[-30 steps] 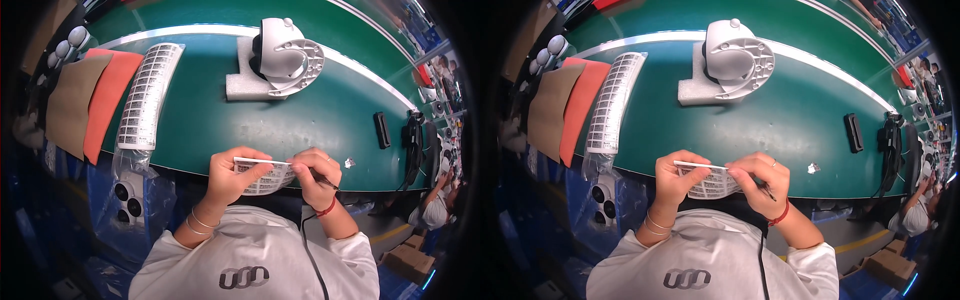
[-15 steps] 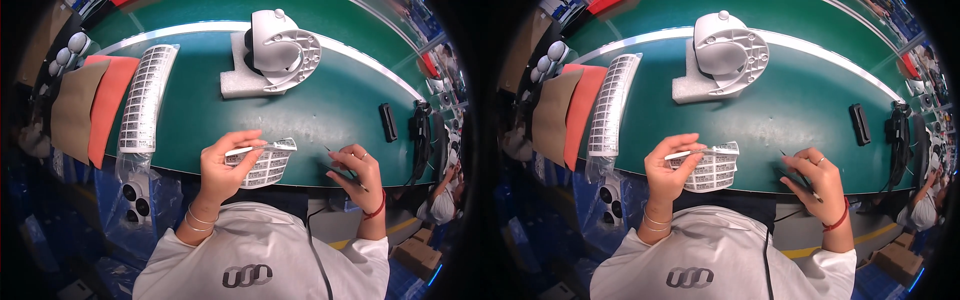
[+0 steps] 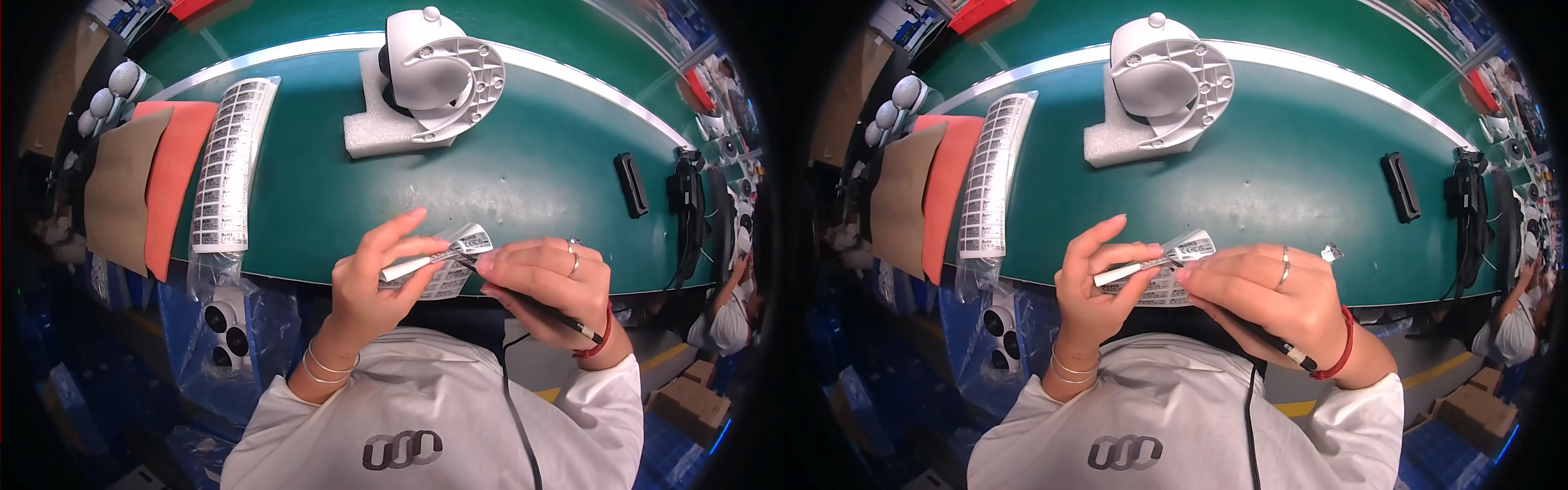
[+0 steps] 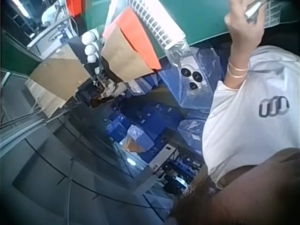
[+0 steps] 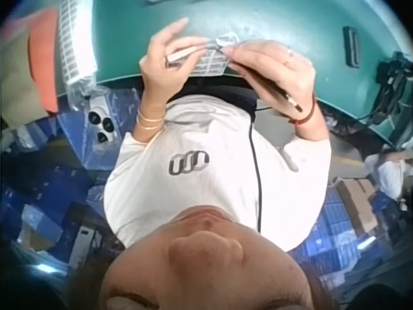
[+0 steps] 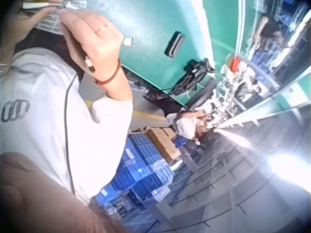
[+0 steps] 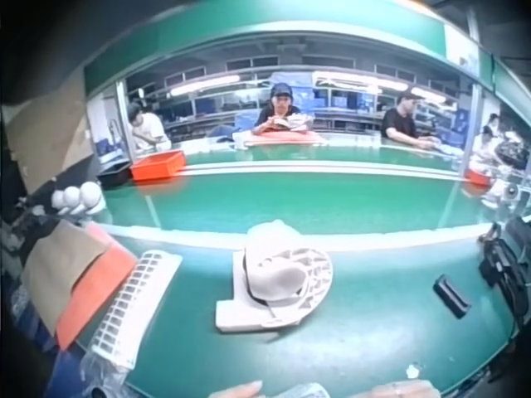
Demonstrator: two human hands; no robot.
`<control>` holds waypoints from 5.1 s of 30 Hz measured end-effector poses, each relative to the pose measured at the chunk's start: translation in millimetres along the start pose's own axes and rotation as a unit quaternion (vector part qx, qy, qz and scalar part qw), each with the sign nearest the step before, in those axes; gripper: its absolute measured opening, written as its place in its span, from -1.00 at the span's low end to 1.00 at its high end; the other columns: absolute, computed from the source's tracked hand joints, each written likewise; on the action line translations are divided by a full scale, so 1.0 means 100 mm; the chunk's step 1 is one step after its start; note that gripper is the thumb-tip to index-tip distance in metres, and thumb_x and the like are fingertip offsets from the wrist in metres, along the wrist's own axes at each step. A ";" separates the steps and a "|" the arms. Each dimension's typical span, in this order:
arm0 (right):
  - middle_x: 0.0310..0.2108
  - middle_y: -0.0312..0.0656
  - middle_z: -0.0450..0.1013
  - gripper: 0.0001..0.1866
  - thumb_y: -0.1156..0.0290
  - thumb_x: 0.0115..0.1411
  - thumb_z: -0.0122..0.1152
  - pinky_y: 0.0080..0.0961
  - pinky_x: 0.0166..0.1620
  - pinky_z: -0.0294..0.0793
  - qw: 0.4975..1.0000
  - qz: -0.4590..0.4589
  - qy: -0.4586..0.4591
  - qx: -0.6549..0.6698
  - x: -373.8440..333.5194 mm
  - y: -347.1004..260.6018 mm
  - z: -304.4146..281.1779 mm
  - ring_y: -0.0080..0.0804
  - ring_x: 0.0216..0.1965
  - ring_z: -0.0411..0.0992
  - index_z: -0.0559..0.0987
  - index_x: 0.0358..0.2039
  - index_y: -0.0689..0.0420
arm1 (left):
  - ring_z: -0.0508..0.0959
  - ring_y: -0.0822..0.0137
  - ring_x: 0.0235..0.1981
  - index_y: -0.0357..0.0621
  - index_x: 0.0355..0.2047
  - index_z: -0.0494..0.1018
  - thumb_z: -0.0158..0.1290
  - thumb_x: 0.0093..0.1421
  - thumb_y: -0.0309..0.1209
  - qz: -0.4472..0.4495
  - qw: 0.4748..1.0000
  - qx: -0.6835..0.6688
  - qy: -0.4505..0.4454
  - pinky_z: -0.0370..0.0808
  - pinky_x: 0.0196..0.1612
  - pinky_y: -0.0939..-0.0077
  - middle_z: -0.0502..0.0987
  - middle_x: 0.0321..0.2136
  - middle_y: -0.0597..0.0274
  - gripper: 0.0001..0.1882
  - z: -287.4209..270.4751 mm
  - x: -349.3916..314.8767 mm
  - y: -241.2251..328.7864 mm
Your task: Applying technical specification labels to the back of security camera housings using tweezers for precision.
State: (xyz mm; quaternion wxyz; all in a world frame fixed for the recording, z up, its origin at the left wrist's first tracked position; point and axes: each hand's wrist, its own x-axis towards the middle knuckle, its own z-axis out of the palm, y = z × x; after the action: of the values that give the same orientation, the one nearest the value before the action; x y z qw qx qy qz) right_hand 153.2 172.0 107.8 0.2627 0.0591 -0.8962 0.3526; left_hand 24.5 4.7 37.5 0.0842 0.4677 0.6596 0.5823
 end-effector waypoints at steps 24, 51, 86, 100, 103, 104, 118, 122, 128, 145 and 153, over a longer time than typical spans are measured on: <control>-0.50 -0.11 0.58 -0.84 0.64 -0.03 0.31 -0.57 -0.41 0.47 0.962 0.193 -0.080 0.173 0.13 0.22 -0.20 -0.42 -0.51 0.53 0.68 -0.37 0.23 | 0.66 0.25 -0.29 -0.23 -0.05 0.31 0.15 0.03 -0.68 -0.002 0.999 0.028 -0.042 0.58 -0.27 0.52 0.62 -0.23 0.16 -0.55 -0.02 0.06 -0.05; -0.34 -0.14 0.55 -0.75 0.57 -0.17 0.23 -0.48 -0.34 0.59 0.930 -0.287 -0.030 -0.229 0.42 1.14 -0.13 -0.30 -0.32 0.56 0.63 -0.37 0.25 | 0.60 0.40 -0.52 -0.07 0.23 0.20 0.08 -0.01 -0.59 -0.217 0.974 -0.053 -0.031 0.53 -0.40 0.53 0.59 -0.50 0.22 -0.27 -0.04 0.26 -0.32; -0.32 -0.12 0.56 -0.74 0.65 -0.03 0.28 -0.51 -0.24 0.53 0.999 -0.042 0.021 0.000 0.40 1.38 0.05 -0.28 -0.32 0.56 0.63 -0.25 0.23 | 0.61 0.39 -0.53 -0.13 0.09 0.36 0.08 0.03 -0.53 -0.197 0.979 -0.039 -0.035 0.52 -0.40 0.52 0.58 -0.52 0.21 -0.46 -0.08 0.19 -0.38; -0.68 -0.17 0.25 -0.65 0.38 0.03 0.23 -0.48 -0.53 0.22 0.987 0.054 -0.084 -0.129 1.35 0.69 -0.34 -0.37 -0.67 0.21 0.52 -0.14 0.23 | 0.57 0.13 -0.59 0.13 0.13 0.31 0.07 0.08 -0.38 -0.146 0.988 -0.042 0.000 0.49 -0.47 0.27 0.53 -0.58 0.09 -0.45 -0.11 0.06 -0.45; -0.69 -0.13 0.40 -0.73 0.28 -0.12 0.43 -0.35 -0.53 0.36 0.938 -0.035 -0.222 -0.262 1.66 0.89 -0.39 -0.18 -0.66 0.41 0.57 -0.53 0.18 | 0.57 0.15 -0.60 0.09 0.13 0.30 0.06 0.07 -0.44 -0.121 0.990 -0.061 0.035 0.49 -0.46 0.30 0.53 -0.57 0.09 -0.45 -0.17 -0.03 -0.35; -0.71 -0.12 0.41 -0.73 0.31 -0.18 0.47 -0.37 -0.56 0.36 0.938 -0.072 -0.226 -0.253 1.73 0.93 -0.40 -0.22 -0.68 0.43 0.56 -0.60 0.19 | 0.57 0.17 -0.59 0.08 0.13 0.30 0.05 0.07 -0.45 -0.132 0.988 -0.067 0.044 0.50 -0.45 0.31 0.54 -0.56 0.09 -0.45 -0.22 -0.08 -0.34; -0.50 -0.17 0.54 -0.88 0.34 0.11 0.09 -0.28 -0.42 0.53 0.742 -0.020 -0.078 -0.666 2.62 3.27 0.29 -0.20 -0.48 0.55 0.55 -0.49 0.05 | 0.53 0.34 -0.67 0.04 0.08 0.36 0.06 0.11 -0.43 -0.055 0.988 -0.078 0.122 0.48 -0.53 0.45 0.53 -0.61 0.26 -0.52 -0.48 -0.41 -0.49; -0.53 -0.22 0.52 -0.82 0.34 0.20 0.03 -0.35 -0.46 0.53 0.721 -0.067 -0.086 -0.685 2.61 3.64 0.43 -0.29 -0.47 0.56 0.53 -0.51 0.03 | 0.56 0.45 -0.66 0.00 0.04 0.42 0.07 0.09 -0.48 -0.039 0.988 -0.066 0.135 0.55 -0.51 0.59 0.60 -0.53 0.30 -0.54 -0.50 -0.43 -0.46; -0.50 -0.09 0.51 -0.71 0.08 0.20 0.09 -0.11 -0.35 0.50 0.823 -0.016 -0.138 -0.551 2.94 2.65 0.81 -0.02 -0.42 0.52 0.56 -0.39 0.03 | 0.55 0.38 -0.64 -0.05 0.03 0.42 0.10 0.02 -0.52 0.018 0.982 -0.083 0.171 0.52 -0.53 0.52 0.60 -0.48 0.27 -0.52 -0.61 -0.41 -0.44; -0.18 0.10 0.52 -0.52 0.08 0.11 0.10 -0.10 -0.10 0.50 0.875 -0.027 -0.232 -0.424 5.51 1.69 4.15 0.05 -0.15 0.51 0.44 0.00 0.04 | 0.41 0.28 -0.79 -0.25 -0.27 0.56 0.10 0.04 -0.52 0.113 0.950 -0.076 0.282 0.36 -0.74 0.40 0.44 -0.69 0.20 -0.78 -1.09 -0.53 -0.76; -0.55 -0.02 0.51 -0.69 0.11 0.11 0.27 -0.29 -0.42 0.44 0.940 -0.116 -0.153 -0.282 4.46 1.33 2.06 -0.16 -0.52 0.51 0.61 -0.35 0.13 | 0.65 0.31 -0.37 -0.14 -0.03 0.46 0.24 0.05 -0.49 -0.018 0.975 -0.176 0.138 0.58 -0.33 0.51 0.62 -0.31 0.18 -0.57 -1.17 -0.53 -0.65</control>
State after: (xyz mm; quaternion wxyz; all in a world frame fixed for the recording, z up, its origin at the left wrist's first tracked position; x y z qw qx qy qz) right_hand -355.2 170.0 130.0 0.1671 0.1397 -0.9752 0.0395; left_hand -56.8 -105.8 -4.7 0.0840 0.3491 0.5601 0.7466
